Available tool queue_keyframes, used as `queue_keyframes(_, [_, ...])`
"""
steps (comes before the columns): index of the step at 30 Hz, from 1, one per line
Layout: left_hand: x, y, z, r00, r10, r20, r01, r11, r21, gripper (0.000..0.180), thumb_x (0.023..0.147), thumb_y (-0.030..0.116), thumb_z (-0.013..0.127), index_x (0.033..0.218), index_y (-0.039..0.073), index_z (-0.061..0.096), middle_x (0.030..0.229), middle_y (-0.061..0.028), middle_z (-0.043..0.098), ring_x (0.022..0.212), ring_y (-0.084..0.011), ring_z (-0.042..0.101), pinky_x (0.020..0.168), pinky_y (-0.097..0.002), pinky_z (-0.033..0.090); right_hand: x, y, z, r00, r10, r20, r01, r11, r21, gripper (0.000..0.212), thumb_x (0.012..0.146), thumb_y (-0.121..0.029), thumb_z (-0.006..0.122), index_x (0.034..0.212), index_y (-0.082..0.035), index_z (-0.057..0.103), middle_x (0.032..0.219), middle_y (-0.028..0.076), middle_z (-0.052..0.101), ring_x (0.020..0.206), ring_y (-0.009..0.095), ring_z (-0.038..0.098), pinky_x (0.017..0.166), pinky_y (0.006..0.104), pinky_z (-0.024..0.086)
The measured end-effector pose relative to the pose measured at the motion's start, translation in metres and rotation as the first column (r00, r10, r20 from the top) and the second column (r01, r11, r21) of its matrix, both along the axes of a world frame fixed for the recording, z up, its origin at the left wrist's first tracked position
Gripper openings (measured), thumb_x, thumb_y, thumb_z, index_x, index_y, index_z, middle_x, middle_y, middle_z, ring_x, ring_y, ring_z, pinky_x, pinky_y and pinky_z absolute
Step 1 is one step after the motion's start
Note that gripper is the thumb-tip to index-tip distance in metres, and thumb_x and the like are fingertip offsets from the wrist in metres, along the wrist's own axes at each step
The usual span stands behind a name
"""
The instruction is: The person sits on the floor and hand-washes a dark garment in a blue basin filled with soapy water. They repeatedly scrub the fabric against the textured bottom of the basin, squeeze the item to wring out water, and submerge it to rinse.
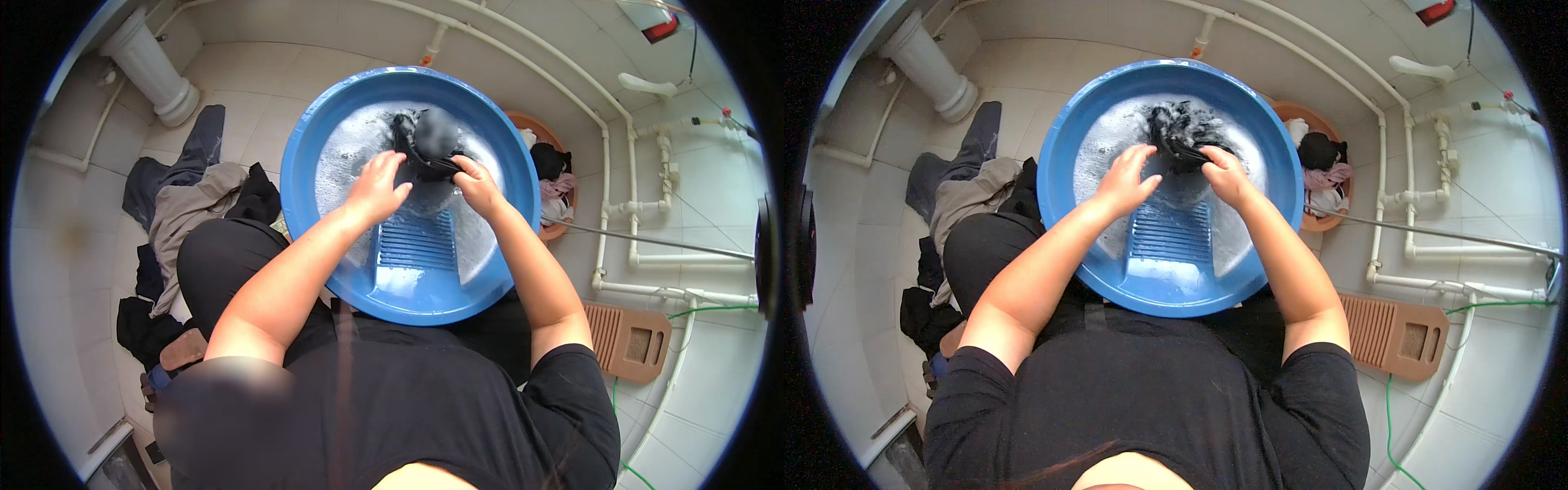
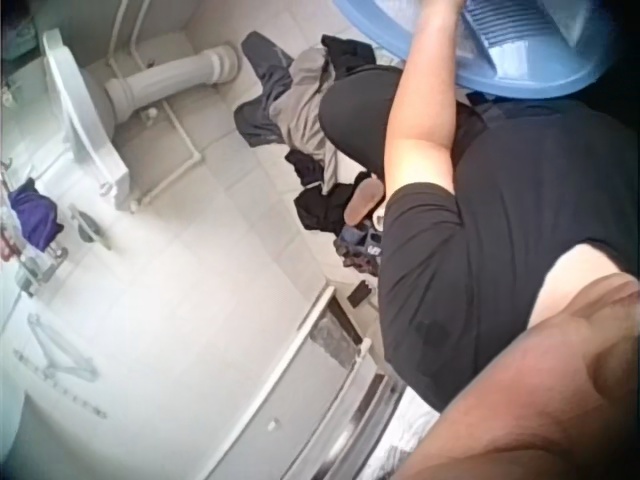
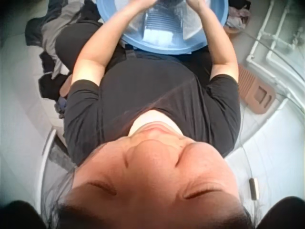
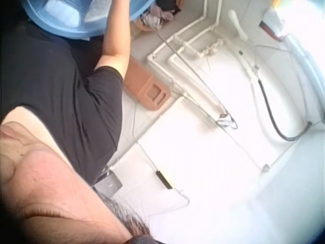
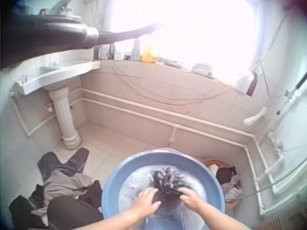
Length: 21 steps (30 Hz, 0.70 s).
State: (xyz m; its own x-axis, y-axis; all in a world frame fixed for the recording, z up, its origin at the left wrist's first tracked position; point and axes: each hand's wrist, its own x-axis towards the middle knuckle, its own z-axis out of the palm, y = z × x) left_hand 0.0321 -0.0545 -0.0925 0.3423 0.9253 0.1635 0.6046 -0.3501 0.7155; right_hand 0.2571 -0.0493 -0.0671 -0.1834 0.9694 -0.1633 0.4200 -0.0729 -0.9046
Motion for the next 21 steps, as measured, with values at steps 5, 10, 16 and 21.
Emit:
queue_keyframes(5, [0.001, -0.002, 0.006, 0.994, -0.081, -0.078, 0.091, 0.987, 0.131, 0.060, 0.072, 0.018, 0.066, 0.127, 0.011, 0.043, 0.134, -0.0122, 0.040, 0.125, -0.0340, 0.034, 0.105, -0.0426, 0.027, -0.019, -0.028, 0.056, 0.979, 0.100, -0.179, -0.105, 0.994, -0.022, 0.025, 0.074, -0.004, 0.043, 0.094, 0.000, 0.057, 0.081, 0.000, 0.055, 0.076, 0.009, 0.049, 0.068, 0.0226, 0.041])
queue_keyframes(10, [-0.002, 0.001, 0.038, 0.943, -0.331, -0.041, 0.317, 0.929, -0.192, 0.033, 0.069, 0.012, 0.066, 0.100, 0.007, 0.057, 0.105, -0.0101, 0.059, 0.100, -0.0299, 0.054, 0.089, -0.0371, 0.041, -0.004, -0.034, 0.072, 0.903, 0.061, -0.426, -0.099, 0.993, -0.068, 0.028, 0.072, -0.004, 0.044, 0.097, -0.001, 0.056, 0.087, 0.002, 0.057, 0.079, 0.010, 0.051, 0.072, 0.0238, 0.042])
queue_keyframes(16, [-0.013, 0.003, 0.054, 0.336, 0.208, 0.919, 0.790, 0.468, -0.395, 0.030, 0.085, 0.017, 0.053, 0.106, -0.003, 0.055, 0.103, -0.0112, 0.062, 0.091, -0.0180, 0.061, 0.086, -0.0309, 0.047, 0.023, -0.018, 0.064, 0.896, -0.252, -0.366, 0.128, 0.935, -0.332, 0.032, 0.077, -0.009, 0.057, 0.107, -0.001, 0.052, 0.090, 0.008, 0.058, 0.082, 0.014, 0.056, 0.076, 0.0252, 0.045])
queue_keyframes(21, [-0.009, 0.008, 0.020, 0.083, 0.661, 0.746, 0.787, 0.416, -0.455, 0.041, 0.090, 0.031, 0.041, 0.110, -0.003, 0.054, 0.109, -0.0158, 0.061, 0.100, -0.0276, 0.059, 0.093, -0.0396, 0.044, 0.031, 0.001, -0.029, 0.947, -0.293, -0.132, 0.303, 0.951, 0.058, 0.039, 0.076, -0.023, 0.068, 0.106, -0.001, 0.055, 0.095, 0.010, 0.060, 0.087, 0.016, 0.056, 0.081, 0.0278, 0.045])
